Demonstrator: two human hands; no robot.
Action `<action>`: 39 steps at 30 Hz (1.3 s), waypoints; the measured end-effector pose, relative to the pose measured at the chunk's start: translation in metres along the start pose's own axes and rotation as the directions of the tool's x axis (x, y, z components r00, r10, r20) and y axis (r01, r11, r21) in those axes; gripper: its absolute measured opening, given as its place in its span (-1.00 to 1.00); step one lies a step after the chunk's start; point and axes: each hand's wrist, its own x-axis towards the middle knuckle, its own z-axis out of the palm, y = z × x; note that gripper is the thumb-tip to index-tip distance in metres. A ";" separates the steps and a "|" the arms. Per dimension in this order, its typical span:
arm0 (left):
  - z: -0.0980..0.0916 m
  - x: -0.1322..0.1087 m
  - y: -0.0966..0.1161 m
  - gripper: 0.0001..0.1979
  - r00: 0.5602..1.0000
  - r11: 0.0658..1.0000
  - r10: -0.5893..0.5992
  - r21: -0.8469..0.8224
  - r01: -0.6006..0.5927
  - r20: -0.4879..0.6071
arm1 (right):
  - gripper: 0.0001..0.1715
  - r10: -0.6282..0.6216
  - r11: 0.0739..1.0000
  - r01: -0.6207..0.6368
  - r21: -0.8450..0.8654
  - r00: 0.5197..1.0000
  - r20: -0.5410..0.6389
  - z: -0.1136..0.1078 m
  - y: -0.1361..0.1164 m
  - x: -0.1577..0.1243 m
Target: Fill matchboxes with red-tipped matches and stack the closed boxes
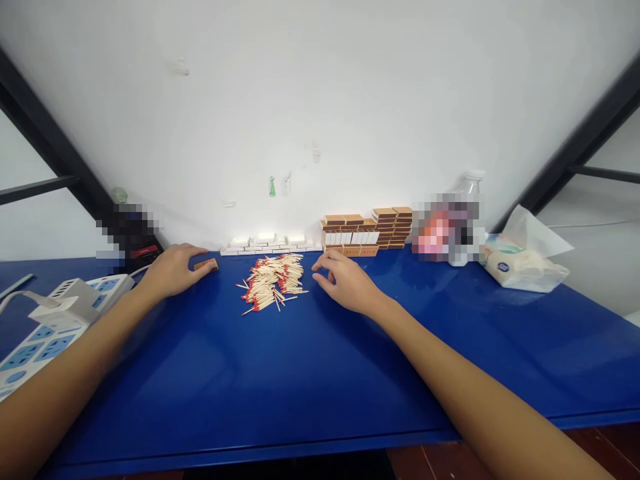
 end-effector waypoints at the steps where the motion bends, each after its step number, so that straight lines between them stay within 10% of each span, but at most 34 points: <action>1: 0.001 0.008 0.004 -0.46 1.000 0.999 0.026 -0.023 -0.026 -0.017 | -0.77 -0.001 1.000 0.001 -0.004 1.000 0.001 0.000 0.000 0.000; 9: 0.026 0.071 0.025 -0.71 0.991 0.986 0.115 -0.110 -0.122 -0.067 | -0.82 0.004 1.000 -0.004 -0.020 1.000 0.000 0.005 0.006 0.000; 17: 0.022 0.073 0.026 -0.84 0.985 0.978 0.139 -0.142 -0.153 -0.101 | -0.84 0.002 1.000 -0.003 -0.031 1.000 -0.004 0.003 0.007 0.000; 24: -0.018 0.025 0.081 -0.80 0.960 0.929 0.222 -0.261 -0.262 -0.170 | -0.86 0.016 0.998 -0.019 -0.056 0.999 -0.048 -0.002 0.006 0.002; 30: -0.017 -0.042 0.155 -0.80 0.848 0.765 0.505 -0.371 -0.526 -0.160 | -0.85 0.048 0.994 -0.052 -0.101 0.998 -0.048 -0.005 0.009 0.003; 33: -0.002 -0.056 0.163 -0.79 0.781 0.697 0.610 -0.379 -0.609 -0.133 | -0.85 0.042 0.995 -0.045 -0.085 0.998 -0.039 -0.003 0.010 0.003; 39: 0.009 -0.062 0.157 -0.66 0.810 0.699 0.573 -0.444 -0.561 -0.122 | -0.83 0.020 0.994 -0.019 -0.111 1.000 0.001 0.001 0.009 0.001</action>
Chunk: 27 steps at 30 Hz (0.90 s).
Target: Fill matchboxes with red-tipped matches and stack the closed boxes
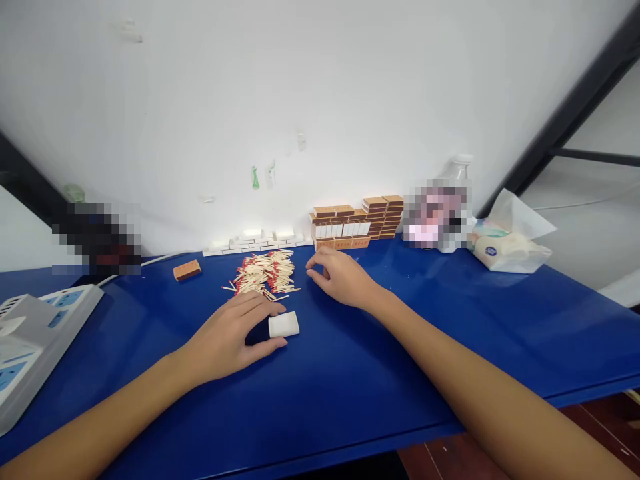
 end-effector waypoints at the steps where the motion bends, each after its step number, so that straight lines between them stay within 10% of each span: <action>1: 0.000 -0.001 0.000 -0.62 1.000 1.000 -0.008 0.001 0.008 -0.004 | -0.83 -0.002 1.000 0.002 -0.001 1.000 0.006 0.000 -0.001 0.000; 27: 0.002 -0.004 0.005 -0.76 0.999 1.000 -0.025 0.007 0.025 -0.030 | -0.83 -0.079 0.991 0.088 -0.101 0.993 0.089 0.001 -0.026 -0.007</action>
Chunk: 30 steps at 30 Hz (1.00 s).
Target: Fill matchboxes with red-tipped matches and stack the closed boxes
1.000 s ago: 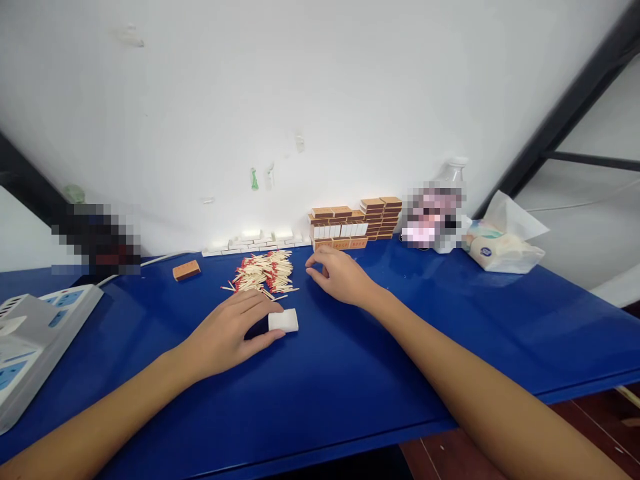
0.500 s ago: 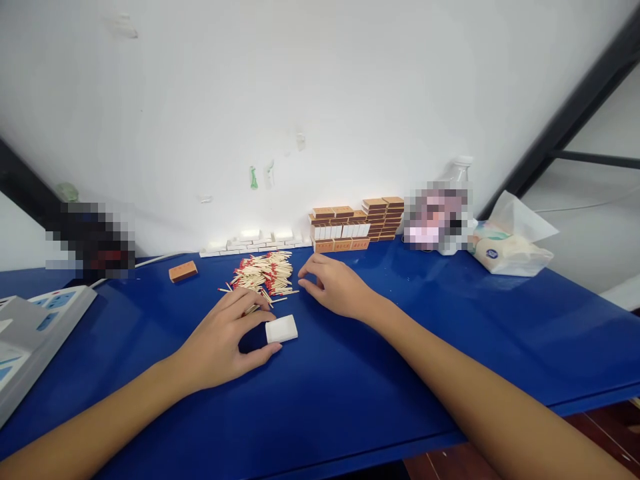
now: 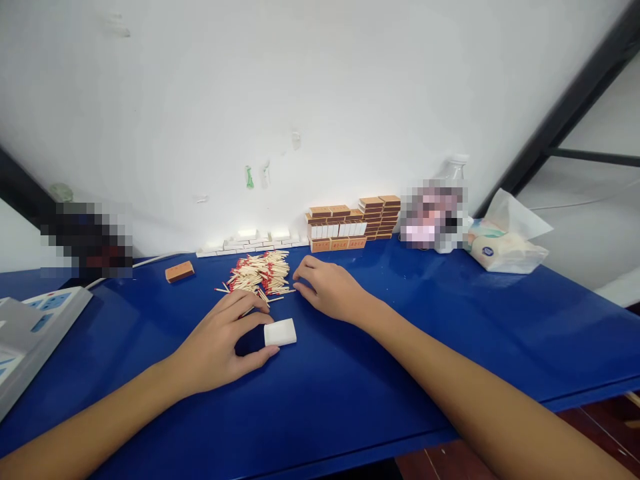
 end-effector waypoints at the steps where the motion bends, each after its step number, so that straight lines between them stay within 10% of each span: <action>1: 0.000 0.000 0.000 -0.76 1.000 1.000 0.001 0.000 -0.001 0.004 | -0.82 -0.005 1.000 0.005 -0.013 1.000 0.003 0.000 0.000 0.000; 15: 0.000 0.001 0.001 -0.77 1.000 1.000 0.017 -0.012 -0.018 -0.011 | -0.86 -0.044 0.984 0.054 0.171 0.997 -0.063 -0.006 -0.017 0.000; 30: 0.002 0.000 0.000 -0.62 0.995 0.998 -0.037 -0.048 0.033 -0.093 | -0.78 -0.231 0.955 0.203 0.216 0.966 0.115 -0.007 -0.041 -0.005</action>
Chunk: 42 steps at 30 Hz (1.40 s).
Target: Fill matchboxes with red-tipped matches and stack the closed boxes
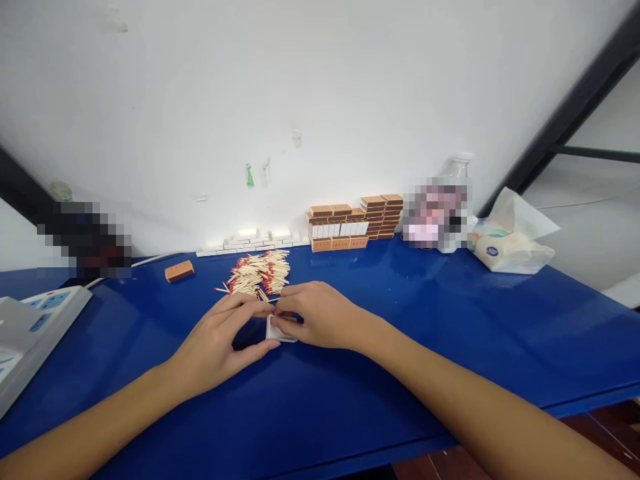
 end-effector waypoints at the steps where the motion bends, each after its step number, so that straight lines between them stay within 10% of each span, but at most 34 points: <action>1: 0.000 0.000 0.000 -0.60 1.000 1.000 -0.006 0.001 0.006 0.004 | -0.76 -0.013 1.000 0.013 -0.010 1.000 -0.006 0.001 0.000 0.000; 42: 0.002 -0.003 -0.003 -0.43 0.997 0.997 -0.067 -0.026 0.068 0.043 | -0.91 -0.028 0.996 0.025 -0.083 0.999 -0.043 0.009 0.001 0.000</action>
